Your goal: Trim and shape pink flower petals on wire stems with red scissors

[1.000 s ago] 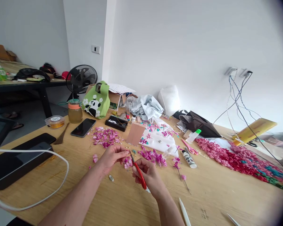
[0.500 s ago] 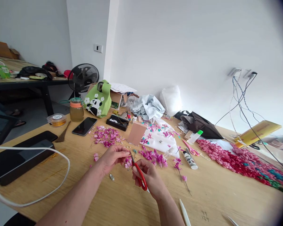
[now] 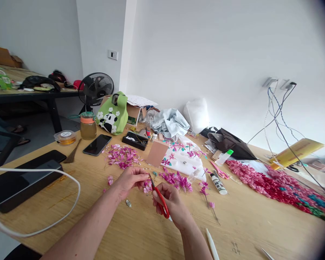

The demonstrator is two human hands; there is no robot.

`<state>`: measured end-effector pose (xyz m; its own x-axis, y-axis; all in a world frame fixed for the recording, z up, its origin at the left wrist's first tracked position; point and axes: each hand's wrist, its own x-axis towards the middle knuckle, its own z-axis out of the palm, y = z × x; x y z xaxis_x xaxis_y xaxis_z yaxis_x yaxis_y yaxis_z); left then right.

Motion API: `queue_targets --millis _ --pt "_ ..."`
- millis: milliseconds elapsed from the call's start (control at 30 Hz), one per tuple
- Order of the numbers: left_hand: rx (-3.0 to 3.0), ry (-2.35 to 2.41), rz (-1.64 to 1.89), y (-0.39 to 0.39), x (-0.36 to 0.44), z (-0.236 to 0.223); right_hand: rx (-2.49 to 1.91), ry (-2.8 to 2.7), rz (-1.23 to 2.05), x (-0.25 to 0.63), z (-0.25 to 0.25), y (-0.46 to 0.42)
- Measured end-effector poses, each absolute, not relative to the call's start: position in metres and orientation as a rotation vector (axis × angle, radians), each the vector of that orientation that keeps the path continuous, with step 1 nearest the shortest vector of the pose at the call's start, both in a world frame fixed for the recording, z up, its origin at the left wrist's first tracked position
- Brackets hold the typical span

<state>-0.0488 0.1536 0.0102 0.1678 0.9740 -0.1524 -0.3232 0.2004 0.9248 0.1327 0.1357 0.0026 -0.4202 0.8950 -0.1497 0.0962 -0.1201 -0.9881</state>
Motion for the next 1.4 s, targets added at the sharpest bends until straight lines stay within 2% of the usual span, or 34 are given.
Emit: queue_targets --millis 1000,1400 --pt "0.876 0.927 1.127 0.154 -0.049 0.011 -1.164 -1.55 1.528 0.132 -0.002 0.138" --pt "1.001 0.854 1.099 0.154 -0.054 0.009 -1.073 -1.57 1.606 0.137 0.015 0.132"
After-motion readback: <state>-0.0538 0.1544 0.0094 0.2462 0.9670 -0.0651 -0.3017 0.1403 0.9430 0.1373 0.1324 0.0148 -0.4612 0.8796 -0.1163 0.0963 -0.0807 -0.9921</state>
